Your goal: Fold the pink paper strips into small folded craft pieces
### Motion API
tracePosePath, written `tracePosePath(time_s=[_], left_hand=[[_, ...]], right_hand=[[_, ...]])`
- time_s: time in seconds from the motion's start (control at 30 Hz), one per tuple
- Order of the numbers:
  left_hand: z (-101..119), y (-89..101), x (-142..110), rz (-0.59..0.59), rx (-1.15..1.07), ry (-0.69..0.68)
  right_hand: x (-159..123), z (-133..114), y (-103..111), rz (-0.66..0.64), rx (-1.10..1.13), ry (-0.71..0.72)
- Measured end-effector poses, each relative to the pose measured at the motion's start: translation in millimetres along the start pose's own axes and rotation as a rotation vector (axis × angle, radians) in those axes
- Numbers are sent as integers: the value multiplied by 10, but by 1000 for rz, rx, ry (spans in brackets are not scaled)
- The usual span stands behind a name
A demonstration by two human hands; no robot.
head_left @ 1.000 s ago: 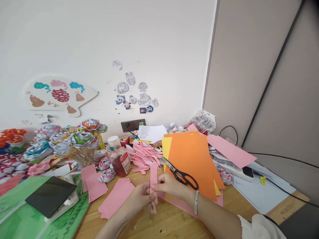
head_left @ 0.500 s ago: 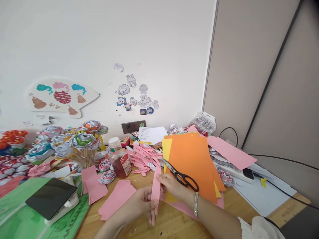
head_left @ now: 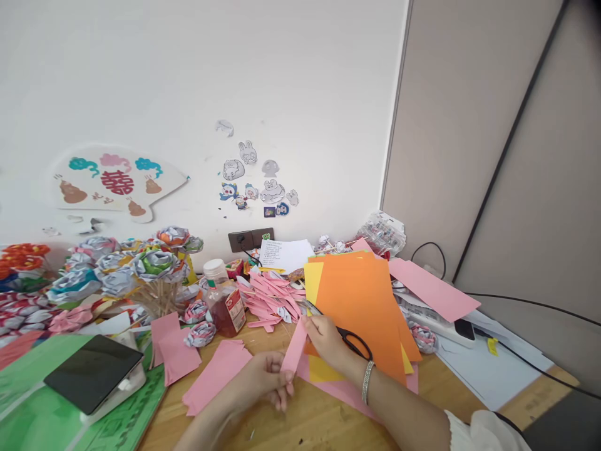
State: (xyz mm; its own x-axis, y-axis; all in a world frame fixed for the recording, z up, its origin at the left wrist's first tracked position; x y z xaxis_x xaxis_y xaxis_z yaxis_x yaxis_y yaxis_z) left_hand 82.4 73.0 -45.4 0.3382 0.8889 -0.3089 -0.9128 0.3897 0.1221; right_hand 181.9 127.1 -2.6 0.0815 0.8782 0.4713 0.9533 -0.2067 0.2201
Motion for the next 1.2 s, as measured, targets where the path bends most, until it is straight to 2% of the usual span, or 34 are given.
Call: tracePosePath(time_s=[0.1, 0.17, 0.37, 0.47, 0.53, 0.6, 0.7, 0.8, 0.87, 0.93, 1.1, 1.2], left_hand=[[2, 218, 97, 149, -21, -18], [47, 297, 122, 199, -21, -56], [248, 334, 63, 253, -59, -185], [230, 363, 60, 248, -27, -167], [179, 370, 70, 215, -58, -118], [164, 352, 58, 184, -153, -94], [216, 208, -10, 106, -295, -109], [221, -33, -84, -9, -302, -96], [207, -92, -84, -12, -289, -98], [209, -40, -41, 53, -257, -133], [260, 247, 41, 315, -60, -247], [296, 293, 21, 367, -49, -275]], right_hand=[[43, 87, 56, 86, -25, -10], [54, 142, 60, 108, -7, -35], [72, 269, 84, 151, 142, -161], [93, 279, 92, 137, 297, -240], [87, 212, 50, 70, 380, -262], [38, 73, -59, -70, 418, -248], [-98, -195, -230, -276, 422, -158], [-179, -368, -289, -322, 424, -69], [-199, -363, -309, -313, 434, -92], [-208, -306, -319, -293, 459, -161], [-237, -227, -340, -264, 582, -284], [-236, -175, -350, -243, 583, -328]])
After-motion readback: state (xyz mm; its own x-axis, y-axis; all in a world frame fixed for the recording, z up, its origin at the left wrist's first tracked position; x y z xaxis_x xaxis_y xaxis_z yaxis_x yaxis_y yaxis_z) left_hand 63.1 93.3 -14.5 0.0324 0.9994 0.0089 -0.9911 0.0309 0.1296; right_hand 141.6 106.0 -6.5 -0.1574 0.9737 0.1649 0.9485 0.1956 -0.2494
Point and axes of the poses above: each hand's wrist, its own x-axis towards the middle knuckle, its own y-axis out of the back of the hand, z = x × y, the point moved 10 cm from there along x, towards the middle knuckle, and after that the axes turned 13 degrees about z, right-handed, at the moved point
